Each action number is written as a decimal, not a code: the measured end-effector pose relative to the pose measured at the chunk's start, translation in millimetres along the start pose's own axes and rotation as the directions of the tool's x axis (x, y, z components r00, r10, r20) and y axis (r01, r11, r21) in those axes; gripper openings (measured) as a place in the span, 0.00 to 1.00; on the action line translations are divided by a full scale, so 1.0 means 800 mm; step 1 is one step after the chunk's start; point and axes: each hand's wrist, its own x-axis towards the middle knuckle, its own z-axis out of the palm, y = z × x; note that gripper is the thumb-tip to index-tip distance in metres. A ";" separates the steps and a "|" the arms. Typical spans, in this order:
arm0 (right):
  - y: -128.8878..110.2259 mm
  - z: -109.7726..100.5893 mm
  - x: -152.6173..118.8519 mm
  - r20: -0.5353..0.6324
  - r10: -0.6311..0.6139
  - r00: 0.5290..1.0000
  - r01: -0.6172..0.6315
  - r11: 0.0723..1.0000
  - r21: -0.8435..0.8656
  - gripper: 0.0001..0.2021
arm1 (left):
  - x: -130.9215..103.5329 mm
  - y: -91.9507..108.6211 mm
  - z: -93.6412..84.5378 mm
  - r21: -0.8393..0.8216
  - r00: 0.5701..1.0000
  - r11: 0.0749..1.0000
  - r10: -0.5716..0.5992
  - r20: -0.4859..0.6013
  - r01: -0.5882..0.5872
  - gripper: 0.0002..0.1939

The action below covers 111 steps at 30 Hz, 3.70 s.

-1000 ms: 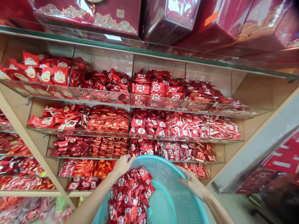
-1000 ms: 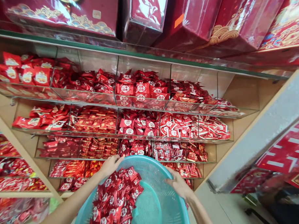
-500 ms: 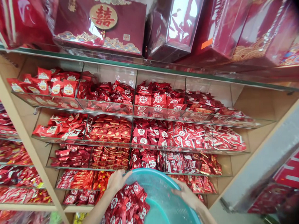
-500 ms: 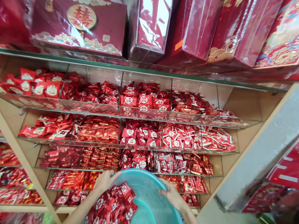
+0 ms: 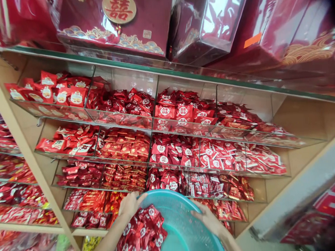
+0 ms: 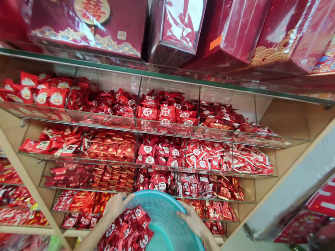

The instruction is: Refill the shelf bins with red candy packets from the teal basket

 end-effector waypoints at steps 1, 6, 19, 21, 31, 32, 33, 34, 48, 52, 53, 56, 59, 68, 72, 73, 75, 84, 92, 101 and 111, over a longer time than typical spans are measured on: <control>0.003 0.000 0.000 -0.013 -0.001 1.000 0.001 1.000 -0.021 0.23 | -0.001 0.001 -0.001 0.005 1.000 1.000 0.002 0.003 -0.002 0.33; 0.002 -0.003 0.002 -0.182 -0.038 0.983 0.007 0.986 -0.169 0.22 | 0.001 0.000 0.002 -0.018 0.999 1.000 -0.025 0.023 0.026 0.32; -0.208 -0.037 0.077 -0.157 -0.567 0.808 0.145 0.450 -0.881 0.17 | 0.009 0.000 0.005 -0.077 0.991 0.991 -0.106 0.083 0.112 0.30; -0.223 -0.044 0.097 -0.022 -0.541 0.841 0.099 0.195 -0.976 0.19 | 0.009 -0.001 0.006 -0.075 0.990 0.991 -0.107 0.086 0.114 0.31; -0.227 -0.059 0.133 0.107 -0.489 0.866 0.034 -0.156 -0.987 0.25 | 0.007 -0.001 0.005 -0.069 0.991 0.991 -0.105 0.086 0.111 0.30; -0.225 -0.060 0.134 0.095 -0.485 0.870 0.037 -0.129 -0.991 0.25 | 0.007 -0.001 0.004 -0.073 0.991 0.991 -0.102 0.088 0.108 0.31; -0.224 -0.062 0.135 0.087 -0.476 0.875 0.043 -0.102 -0.994 0.26 | 0.006 0.000 0.004 -0.076 0.991 0.991 -0.100 0.089 0.107 0.31; -0.224 -0.063 0.135 0.084 -0.466 0.881 0.054 -0.077 -0.996 0.27 | 0.006 0.000 0.004 -0.080 0.991 0.991 -0.097 0.090 0.105 0.31; -0.225 -0.065 0.140 0.039 -0.532 0.846 0.131 0.136 -0.982 0.20 | 0.007 -0.004 0.013 -0.081 0.994 0.992 -0.092 0.050 0.096 0.31; -0.223 -0.067 0.140 0.057 -0.600 0.798 0.115 0.059 -0.992 0.19 | 0.007 -0.004 0.015 -0.084 0.996 0.992 -0.090 0.024 0.091 0.32; -0.222 -0.067 0.140 0.064 -0.611 0.789 0.113 0.042 -0.993 0.18 | 0.006 -0.004 0.016 -0.084 0.996 0.992 -0.090 0.020 0.091 0.32; -0.220 -0.067 0.138 0.093 -0.619 0.780 0.130 0.014 -0.991 0.13 | 0.006 -0.004 0.017 -0.082 0.995 0.992 -0.094 0.013 0.095 0.32; -0.222 -0.069 0.133 0.116 -0.621 0.775 0.177 0.037 -0.983 0.08 | 0.006 -0.006 0.020 -0.077 0.996 0.993 -0.091 0.009 0.091 0.32; -0.267 -0.087 0.107 0.190 -0.468 0.863 0.309 0.193 -0.931 0.10 | 0.012 -0.011 0.029 -0.057 0.997 0.995 -0.083 -0.005 0.083 0.33; -0.257 -0.076 0.104 0.257 -0.372 0.892 0.314 0.102 -0.944 0.09 | 0.012 -0.011 0.030 -0.064 0.997 0.995 -0.079 -0.008 0.079 0.33; -0.252 -0.073 0.106 0.263 -0.362 0.894 0.317 0.098 -0.943 0.08 | 0.012 -0.011 0.030 -0.069 0.997 0.994 -0.080 -0.007 0.079 0.33; -0.241 -0.069 0.110 0.259 -0.354 0.899 0.317 0.116 -0.941 0.06 | 0.012 -0.011 0.030 -0.078 0.997 0.994 -0.081 -0.008 0.080 0.33; -0.214 -0.073 0.120 0.162 -0.312 0.936 0.250 0.267 -0.931 0.08 | 0.007 -0.004 0.021 -0.040 0.996 0.995 -0.091 0.012 0.091 0.32; -0.231 -0.071 0.105 0.167 -0.344 0.924 0.283 0.321 -0.904 0.15 | 0.003 0.001 0.015 -0.004 0.994 0.994 -0.106 0.018 0.106 0.31; -0.241 -0.065 0.087 0.279 -0.387 0.879 0.339 0.095 -0.936 0.10 | 0.003 0.002 0.015 0.000 0.994 0.994 -0.105 0.019 0.105 0.31; -0.242 -0.049 0.055 0.051 -0.548 0.835 0.384 0.513 -0.768 0.14 | 0.000 0.006 0.012 -0.009 0.993 0.993 -0.118 0.024 0.118 0.31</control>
